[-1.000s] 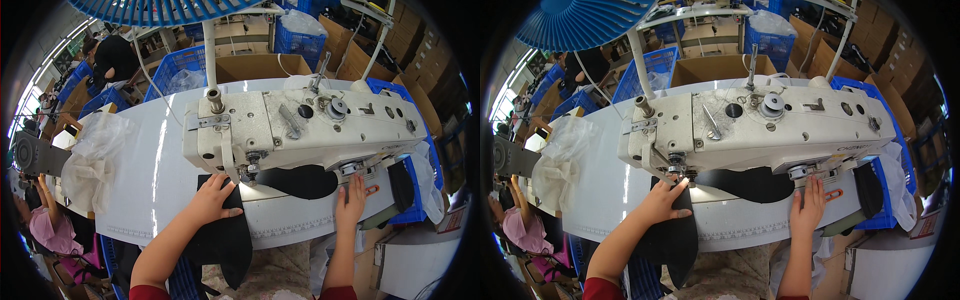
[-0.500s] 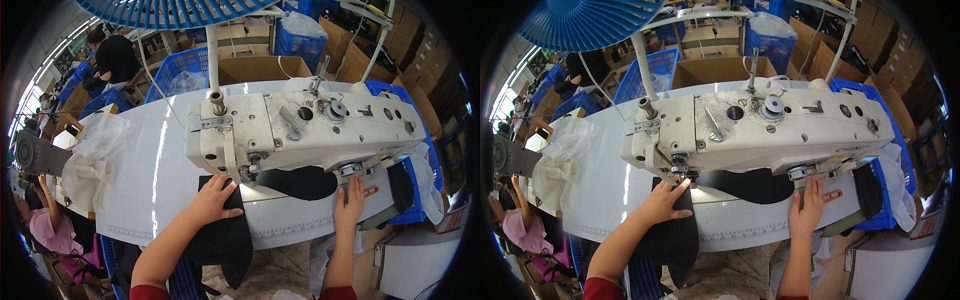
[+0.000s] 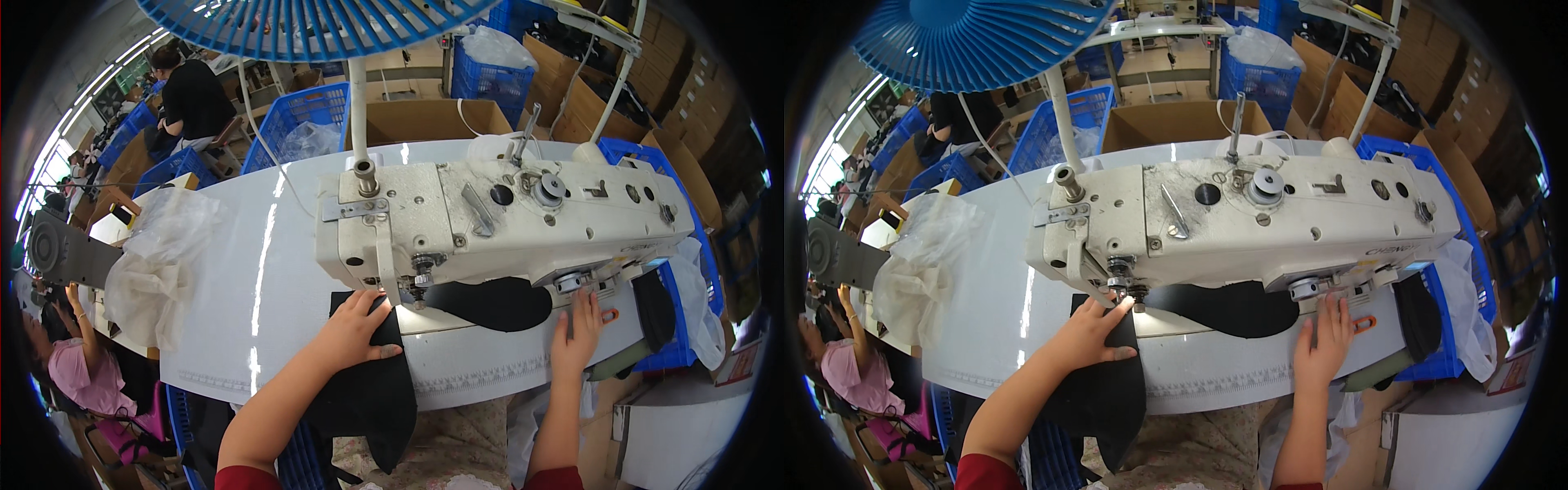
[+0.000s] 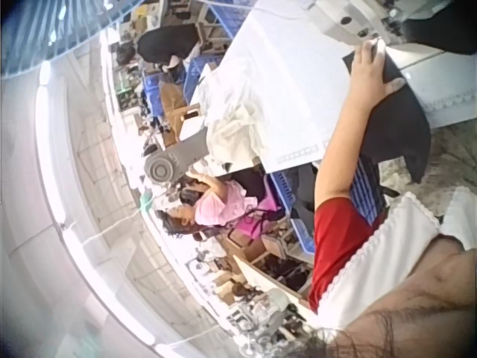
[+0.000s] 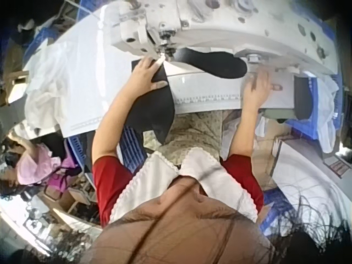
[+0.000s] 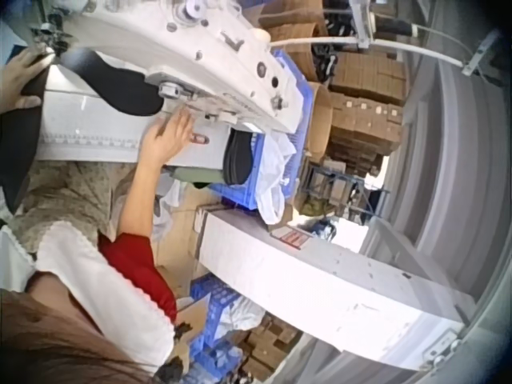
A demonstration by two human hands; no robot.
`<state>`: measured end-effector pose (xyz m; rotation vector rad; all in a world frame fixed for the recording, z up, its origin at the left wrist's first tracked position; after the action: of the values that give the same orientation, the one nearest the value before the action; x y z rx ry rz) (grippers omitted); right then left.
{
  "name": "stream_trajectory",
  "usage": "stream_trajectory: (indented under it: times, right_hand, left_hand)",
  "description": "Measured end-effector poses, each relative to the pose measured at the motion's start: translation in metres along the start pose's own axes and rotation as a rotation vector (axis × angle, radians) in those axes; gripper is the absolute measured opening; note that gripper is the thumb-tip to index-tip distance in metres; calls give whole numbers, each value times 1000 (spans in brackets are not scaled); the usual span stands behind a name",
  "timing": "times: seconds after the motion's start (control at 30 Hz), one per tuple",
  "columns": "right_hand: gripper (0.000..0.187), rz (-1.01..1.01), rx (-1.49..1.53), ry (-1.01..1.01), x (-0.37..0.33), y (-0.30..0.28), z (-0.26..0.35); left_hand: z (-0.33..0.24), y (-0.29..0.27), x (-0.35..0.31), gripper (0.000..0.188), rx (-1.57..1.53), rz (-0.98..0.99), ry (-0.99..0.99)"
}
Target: The person sews pieces of black fabric together using an industrial sewing machine, then trims the thread with thread snips.
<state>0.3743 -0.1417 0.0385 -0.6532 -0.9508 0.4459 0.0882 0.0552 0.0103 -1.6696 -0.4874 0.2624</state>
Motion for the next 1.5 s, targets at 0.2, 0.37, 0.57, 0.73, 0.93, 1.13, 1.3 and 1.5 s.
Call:
stream_trajectory:
  times: [0.2,0.37,0.57,0.73,0.93,1.13,1.3,1.5]
  right_hand:
    - [27,381,527,-448,14,57,158]
    - [8,664,489,-509,20,138,180]
    - [12,618,539,-512,19,139,179]
    - [12,660,420,-496,13,140,179]
    - [11,612,415,-523,8,136,183]
    - [9,584,411,-496,4,139,182]
    - [11,574,420,-463,1,138,187]
    - [24,584,425,-448,-11,133,187]
  left_hand:
    - [0,-2,-8,71,131,29,-36]
    - [-29,-6,2,75,269,51,-61]
    - [-31,-6,-11,82,267,-67,-136]
    - [-25,1,-10,82,280,-17,-128]
    - [-26,3,-12,83,252,-20,-131]
    - [-21,8,-12,82,239,12,-118]
    - [-16,16,-16,79,243,56,-119]
    - [-25,15,-17,81,239,85,-125]
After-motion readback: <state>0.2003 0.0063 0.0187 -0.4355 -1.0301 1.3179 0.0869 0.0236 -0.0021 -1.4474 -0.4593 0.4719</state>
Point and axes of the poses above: each hand's wrist, its own x-axis towards the middle knuckle, its own y-axis out of the palm, z = x × y, the point moved 9 cm from there along x, towards the middle knuckle, and after that the axes turned 12 degrees about x, right-handed, at the moved point
